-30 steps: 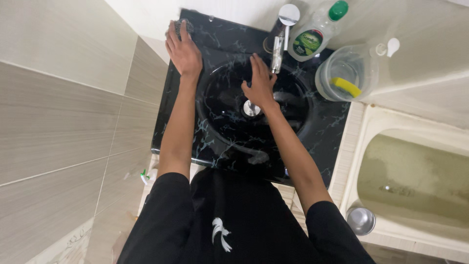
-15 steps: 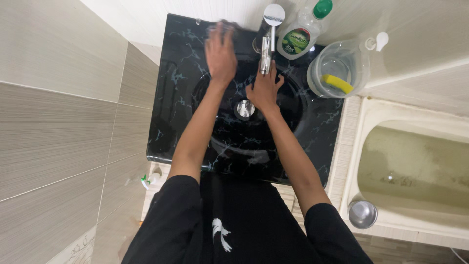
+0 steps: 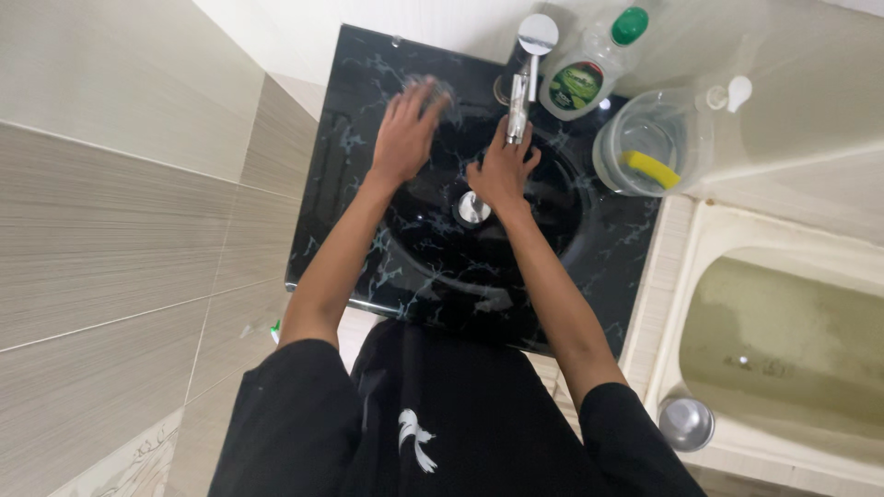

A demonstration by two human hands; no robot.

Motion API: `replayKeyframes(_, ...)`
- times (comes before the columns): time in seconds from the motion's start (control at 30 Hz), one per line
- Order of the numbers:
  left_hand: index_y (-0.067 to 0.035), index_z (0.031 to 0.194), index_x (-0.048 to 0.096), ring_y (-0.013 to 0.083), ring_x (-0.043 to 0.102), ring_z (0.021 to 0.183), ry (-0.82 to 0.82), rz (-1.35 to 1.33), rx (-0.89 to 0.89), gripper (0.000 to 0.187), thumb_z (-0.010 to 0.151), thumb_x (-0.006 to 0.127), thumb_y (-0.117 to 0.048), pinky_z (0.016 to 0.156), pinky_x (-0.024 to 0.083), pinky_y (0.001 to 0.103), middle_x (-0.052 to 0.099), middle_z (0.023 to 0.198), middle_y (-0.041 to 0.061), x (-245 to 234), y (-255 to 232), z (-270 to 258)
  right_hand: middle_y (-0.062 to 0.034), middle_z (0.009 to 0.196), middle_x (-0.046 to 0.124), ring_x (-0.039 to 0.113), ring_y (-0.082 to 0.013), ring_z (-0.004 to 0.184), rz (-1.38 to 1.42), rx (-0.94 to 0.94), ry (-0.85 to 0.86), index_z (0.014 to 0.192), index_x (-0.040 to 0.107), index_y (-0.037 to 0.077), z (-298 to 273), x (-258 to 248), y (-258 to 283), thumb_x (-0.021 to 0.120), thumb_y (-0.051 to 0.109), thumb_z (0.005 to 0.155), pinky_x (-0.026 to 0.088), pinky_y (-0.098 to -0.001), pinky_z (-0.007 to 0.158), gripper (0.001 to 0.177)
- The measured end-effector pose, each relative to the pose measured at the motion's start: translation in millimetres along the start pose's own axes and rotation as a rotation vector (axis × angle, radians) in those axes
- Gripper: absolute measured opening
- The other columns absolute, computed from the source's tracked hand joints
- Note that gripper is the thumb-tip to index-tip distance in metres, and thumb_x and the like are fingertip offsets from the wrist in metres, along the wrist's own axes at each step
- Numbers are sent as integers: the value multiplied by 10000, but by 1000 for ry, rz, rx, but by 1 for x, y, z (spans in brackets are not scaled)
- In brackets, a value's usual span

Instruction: The person cleans the bathroom sink and surrounding marble countertop by hand using a scouring pad and liquid soap, rinsing both the surface and the tools with water from the faucet.

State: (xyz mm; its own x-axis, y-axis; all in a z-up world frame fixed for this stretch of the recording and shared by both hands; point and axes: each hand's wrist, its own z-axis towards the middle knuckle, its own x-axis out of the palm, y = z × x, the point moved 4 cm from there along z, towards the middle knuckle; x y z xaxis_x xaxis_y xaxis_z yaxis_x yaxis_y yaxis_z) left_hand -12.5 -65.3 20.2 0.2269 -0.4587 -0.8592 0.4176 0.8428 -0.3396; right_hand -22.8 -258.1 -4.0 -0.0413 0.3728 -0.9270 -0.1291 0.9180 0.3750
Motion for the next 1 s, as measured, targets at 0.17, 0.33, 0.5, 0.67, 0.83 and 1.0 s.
replayKeyframes(0.17,-156,1496,528,381,358,1499,-164,92,-459,414,1083,507,-143,1217,328,545,424,1597,149,-31,45,-22,-214,1706,99,116,-425,1575,60,-190,16,1604,220,12,-6,18,40,710,213,826,188,-737,1121,941)
replayKeyframes(0.33,-115,1492,528,438,349,1465,-185,223,-360,455,1037,506,-121,1174,305,567,411,1579,200,-28,44,-40,-231,1695,68,84,-450,1558,114,-330,73,1613,213,22,-15,46,71,711,188,813,198,-729,1090,957)
replayKeyframes(0.5,-163,1476,522,392,368,1486,7,52,-175,369,1109,492,-174,1197,303,551,425,1581,167,-43,41,-56,-225,1697,60,72,-446,1562,61,-345,89,1611,229,35,-18,46,75,715,190,811,206,-722,1100,950)
replayKeyframes(0.67,-129,1555,444,434,384,1437,-162,252,-477,518,1037,480,-125,1170,312,554,435,1555,199,-51,56,-59,-218,1693,63,72,-445,1561,57,-317,147,1609,242,48,-17,40,76,716,194,816,193,-734,1089,934)
replayKeyframes(0.83,-159,1568,440,398,403,1454,10,110,-168,562,1013,495,-97,1202,289,560,437,1558,178,-53,24,-75,-259,1673,167,136,-445,1556,116,-328,51,1557,309,43,-22,52,80,711,197,828,202,-676,1128,847)
replayKeyframes(1.0,-154,1523,498,410,393,1460,-275,159,-600,461,1063,525,-122,1204,314,537,421,1608,182,-67,56,-94,-224,1642,326,276,-409,1545,317,-399,-21,1582,309,11,-57,73,85,677,189,869,248,-584,1189,821)
